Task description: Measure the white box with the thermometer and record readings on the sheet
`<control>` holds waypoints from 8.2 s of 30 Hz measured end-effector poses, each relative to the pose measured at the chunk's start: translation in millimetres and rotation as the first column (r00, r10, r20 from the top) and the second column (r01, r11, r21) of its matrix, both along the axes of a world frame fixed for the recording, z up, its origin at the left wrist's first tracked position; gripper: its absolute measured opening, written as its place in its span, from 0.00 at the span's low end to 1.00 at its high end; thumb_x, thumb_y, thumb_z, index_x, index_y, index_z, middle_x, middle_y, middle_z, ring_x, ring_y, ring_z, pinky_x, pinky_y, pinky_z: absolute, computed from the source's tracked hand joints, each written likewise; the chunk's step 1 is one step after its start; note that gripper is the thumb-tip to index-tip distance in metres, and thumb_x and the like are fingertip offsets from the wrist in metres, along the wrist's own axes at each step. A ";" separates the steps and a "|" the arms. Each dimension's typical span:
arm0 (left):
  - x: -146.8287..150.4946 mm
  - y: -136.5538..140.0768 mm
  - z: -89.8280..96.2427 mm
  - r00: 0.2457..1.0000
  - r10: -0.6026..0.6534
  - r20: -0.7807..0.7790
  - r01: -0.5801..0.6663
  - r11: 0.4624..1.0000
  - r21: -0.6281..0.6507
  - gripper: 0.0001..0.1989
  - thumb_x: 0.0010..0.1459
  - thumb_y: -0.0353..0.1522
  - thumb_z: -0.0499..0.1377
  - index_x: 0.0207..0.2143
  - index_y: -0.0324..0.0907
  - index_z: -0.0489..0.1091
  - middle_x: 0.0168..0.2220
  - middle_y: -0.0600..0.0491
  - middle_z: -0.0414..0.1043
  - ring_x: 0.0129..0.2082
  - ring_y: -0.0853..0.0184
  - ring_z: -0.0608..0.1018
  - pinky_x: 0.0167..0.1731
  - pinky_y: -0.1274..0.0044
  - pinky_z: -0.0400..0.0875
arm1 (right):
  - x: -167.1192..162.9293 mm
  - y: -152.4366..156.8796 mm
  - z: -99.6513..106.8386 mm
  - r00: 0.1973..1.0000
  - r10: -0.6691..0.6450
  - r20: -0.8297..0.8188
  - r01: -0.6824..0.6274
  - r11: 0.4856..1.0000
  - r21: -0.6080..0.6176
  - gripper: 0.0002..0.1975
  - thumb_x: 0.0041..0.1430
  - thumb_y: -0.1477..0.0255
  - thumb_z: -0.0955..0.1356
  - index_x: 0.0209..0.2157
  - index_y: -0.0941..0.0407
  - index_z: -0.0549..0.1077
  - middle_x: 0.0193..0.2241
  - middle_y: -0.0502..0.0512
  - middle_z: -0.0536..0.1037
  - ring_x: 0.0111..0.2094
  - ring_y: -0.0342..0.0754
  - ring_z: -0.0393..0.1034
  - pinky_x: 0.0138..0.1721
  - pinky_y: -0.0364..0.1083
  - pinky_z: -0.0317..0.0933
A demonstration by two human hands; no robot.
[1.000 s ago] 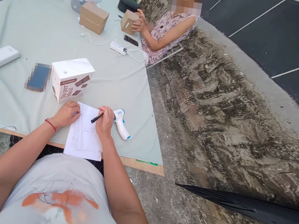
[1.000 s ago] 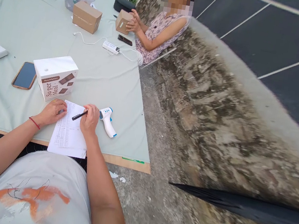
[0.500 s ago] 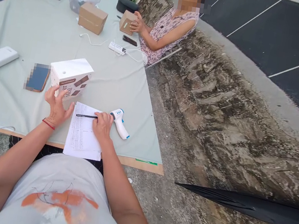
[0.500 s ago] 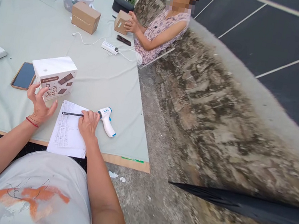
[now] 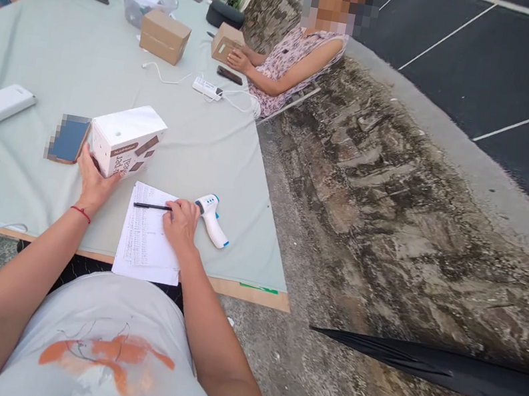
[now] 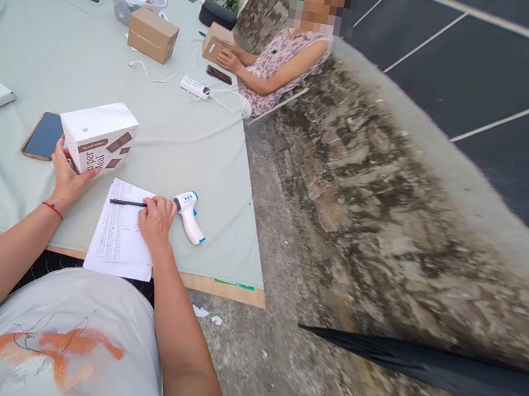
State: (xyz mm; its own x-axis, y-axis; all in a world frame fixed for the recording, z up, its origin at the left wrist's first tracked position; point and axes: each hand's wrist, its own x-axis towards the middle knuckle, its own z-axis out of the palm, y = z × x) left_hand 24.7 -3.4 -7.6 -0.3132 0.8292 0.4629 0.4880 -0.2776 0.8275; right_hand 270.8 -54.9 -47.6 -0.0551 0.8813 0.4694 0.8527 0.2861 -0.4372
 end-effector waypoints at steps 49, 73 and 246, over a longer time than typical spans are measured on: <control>22.5 -21.0 23.6 0.852 -0.476 0.216 0.502 0.860 -0.086 0.32 0.58 0.48 0.62 0.59 0.41 0.62 0.56 0.43 0.71 0.55 0.51 0.74 0.55 0.60 0.69 | -9.5 -31.6 96.6 0.577 -0.162 -0.801 -0.350 0.837 -0.422 0.17 0.44 0.55 0.71 0.23 0.55 0.68 0.17 0.46 0.66 0.21 0.43 0.59 0.24 0.43 0.55; 18.4 -13.3 8.1 0.858 -0.392 0.331 0.470 0.860 -0.199 0.49 0.44 0.47 0.72 0.63 0.44 0.53 0.52 0.43 0.71 0.52 0.49 0.75 0.51 0.57 0.72 | -43.1 -30.0 51.6 0.544 -0.235 -0.806 -0.303 0.841 -0.449 0.22 0.48 0.51 0.70 0.32 0.56 0.74 0.17 0.46 0.69 0.21 0.45 0.65 0.28 0.45 0.61; 3.5 -6.5 4.8 0.994 0.107 0.005 -0.107 0.990 0.090 0.44 0.50 0.31 0.63 0.66 0.39 0.46 0.64 0.37 0.43 0.68 0.50 0.49 0.69 0.59 0.41 | 55.1 -21.5 3.4 0.994 -0.110 -0.017 0.111 0.986 0.126 0.17 0.63 0.69 0.60 0.47 0.55 0.75 0.47 0.65 0.74 0.53 0.58 0.66 0.56 0.62 0.57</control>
